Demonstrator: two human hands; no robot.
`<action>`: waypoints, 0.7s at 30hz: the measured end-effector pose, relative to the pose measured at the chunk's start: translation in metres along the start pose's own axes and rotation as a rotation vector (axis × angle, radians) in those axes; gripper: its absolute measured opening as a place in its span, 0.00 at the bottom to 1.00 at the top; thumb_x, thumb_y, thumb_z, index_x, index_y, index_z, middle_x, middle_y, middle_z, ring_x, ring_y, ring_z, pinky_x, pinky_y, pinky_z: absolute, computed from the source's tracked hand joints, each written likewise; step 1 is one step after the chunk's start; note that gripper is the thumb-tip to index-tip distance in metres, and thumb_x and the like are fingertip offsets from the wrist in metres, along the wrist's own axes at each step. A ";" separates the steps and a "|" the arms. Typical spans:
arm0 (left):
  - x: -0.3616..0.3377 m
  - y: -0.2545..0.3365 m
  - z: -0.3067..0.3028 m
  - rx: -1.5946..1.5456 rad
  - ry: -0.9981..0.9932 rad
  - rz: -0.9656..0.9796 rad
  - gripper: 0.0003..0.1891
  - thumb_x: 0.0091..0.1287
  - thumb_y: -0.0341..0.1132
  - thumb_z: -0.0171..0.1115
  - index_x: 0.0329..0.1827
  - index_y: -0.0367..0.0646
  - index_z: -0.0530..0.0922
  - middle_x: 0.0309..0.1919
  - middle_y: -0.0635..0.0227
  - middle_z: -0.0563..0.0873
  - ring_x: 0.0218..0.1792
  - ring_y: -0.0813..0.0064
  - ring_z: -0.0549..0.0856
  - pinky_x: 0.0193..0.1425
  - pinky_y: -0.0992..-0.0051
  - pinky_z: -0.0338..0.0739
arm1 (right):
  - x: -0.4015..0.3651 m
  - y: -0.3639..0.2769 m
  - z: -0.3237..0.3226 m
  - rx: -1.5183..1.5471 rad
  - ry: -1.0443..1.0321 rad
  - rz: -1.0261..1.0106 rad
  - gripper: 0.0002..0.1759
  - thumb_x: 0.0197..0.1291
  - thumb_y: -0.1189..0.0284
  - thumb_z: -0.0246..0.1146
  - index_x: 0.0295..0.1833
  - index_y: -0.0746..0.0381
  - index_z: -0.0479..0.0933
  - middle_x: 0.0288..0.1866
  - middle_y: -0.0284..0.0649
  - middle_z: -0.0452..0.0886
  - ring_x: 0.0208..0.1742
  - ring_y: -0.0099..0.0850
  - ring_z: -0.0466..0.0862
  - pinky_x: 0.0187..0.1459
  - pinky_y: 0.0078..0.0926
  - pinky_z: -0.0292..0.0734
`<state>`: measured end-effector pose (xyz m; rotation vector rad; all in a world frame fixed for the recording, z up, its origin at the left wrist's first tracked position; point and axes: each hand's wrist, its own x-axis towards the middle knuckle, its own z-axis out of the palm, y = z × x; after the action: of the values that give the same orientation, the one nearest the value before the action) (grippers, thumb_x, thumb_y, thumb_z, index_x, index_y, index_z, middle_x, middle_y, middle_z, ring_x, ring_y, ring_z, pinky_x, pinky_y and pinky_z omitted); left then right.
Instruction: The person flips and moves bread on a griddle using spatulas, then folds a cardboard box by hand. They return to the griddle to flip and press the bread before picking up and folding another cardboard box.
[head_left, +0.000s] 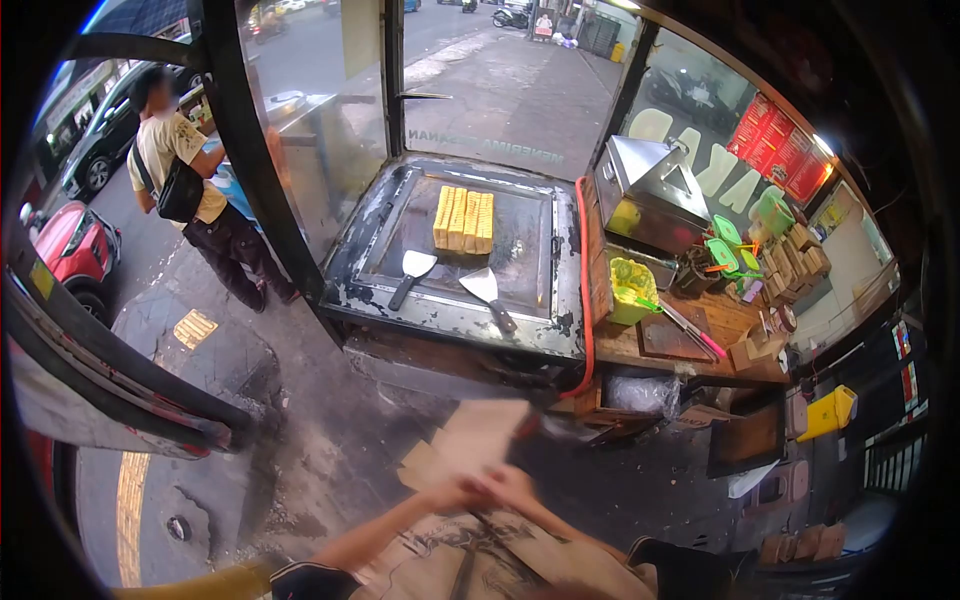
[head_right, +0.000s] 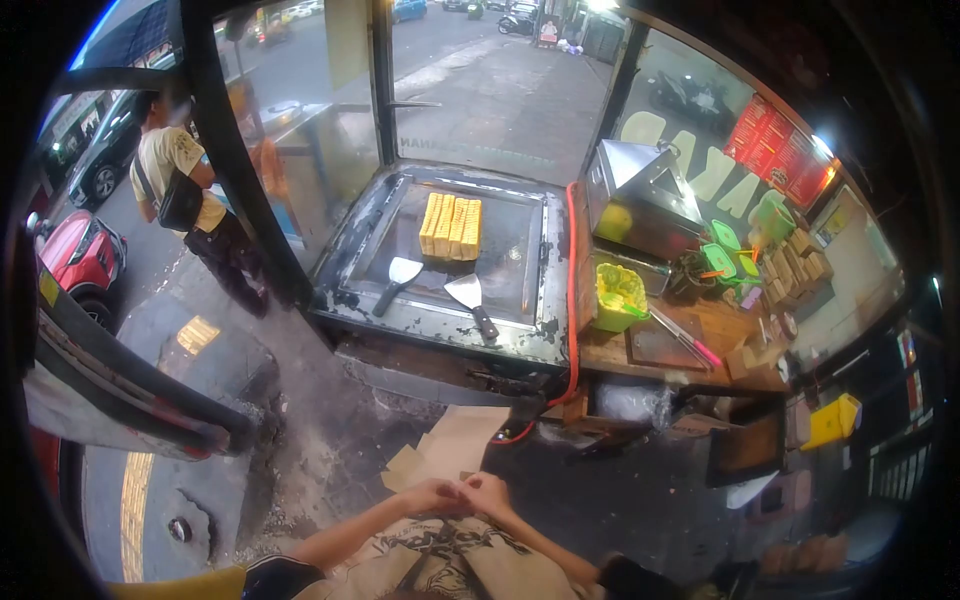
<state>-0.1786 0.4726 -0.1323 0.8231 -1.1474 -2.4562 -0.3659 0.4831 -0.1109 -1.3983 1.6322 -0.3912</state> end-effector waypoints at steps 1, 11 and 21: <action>0.000 0.000 -0.001 0.012 0.024 -0.014 0.14 0.65 0.30 0.61 0.52 0.36 0.77 0.48 0.62 0.83 0.48 0.74 0.81 0.53 0.76 0.77 | 0.003 0.003 0.002 -0.042 0.075 -0.065 0.20 0.53 0.50 0.65 0.32 0.56 0.85 0.26 0.41 0.83 0.25 0.30 0.82 0.30 0.30 0.75; 0.000 -0.008 -0.020 -0.050 0.030 -0.003 0.13 0.68 0.35 0.58 0.48 0.35 0.73 0.48 0.55 0.81 0.48 0.62 0.84 0.55 0.66 0.82 | 0.011 -0.032 -0.009 -0.300 0.012 0.013 0.15 0.53 0.59 0.62 0.36 0.58 0.86 0.34 0.49 0.84 0.37 0.48 0.84 0.43 0.39 0.79; 0.007 0.093 -0.052 0.609 1.123 0.372 0.20 0.62 0.42 0.67 0.47 0.35 0.74 0.35 0.61 0.84 0.35 0.71 0.85 0.37 0.75 0.79 | -0.009 -0.119 -0.028 -0.304 0.107 -0.654 0.07 0.58 0.69 0.60 0.33 0.60 0.80 0.32 0.42 0.80 0.32 0.43 0.82 0.35 0.37 0.77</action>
<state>-0.1487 0.3791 -0.0895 1.6382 -1.3339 -0.9757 -0.3162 0.4459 -0.0049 -2.1745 1.3153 -0.6142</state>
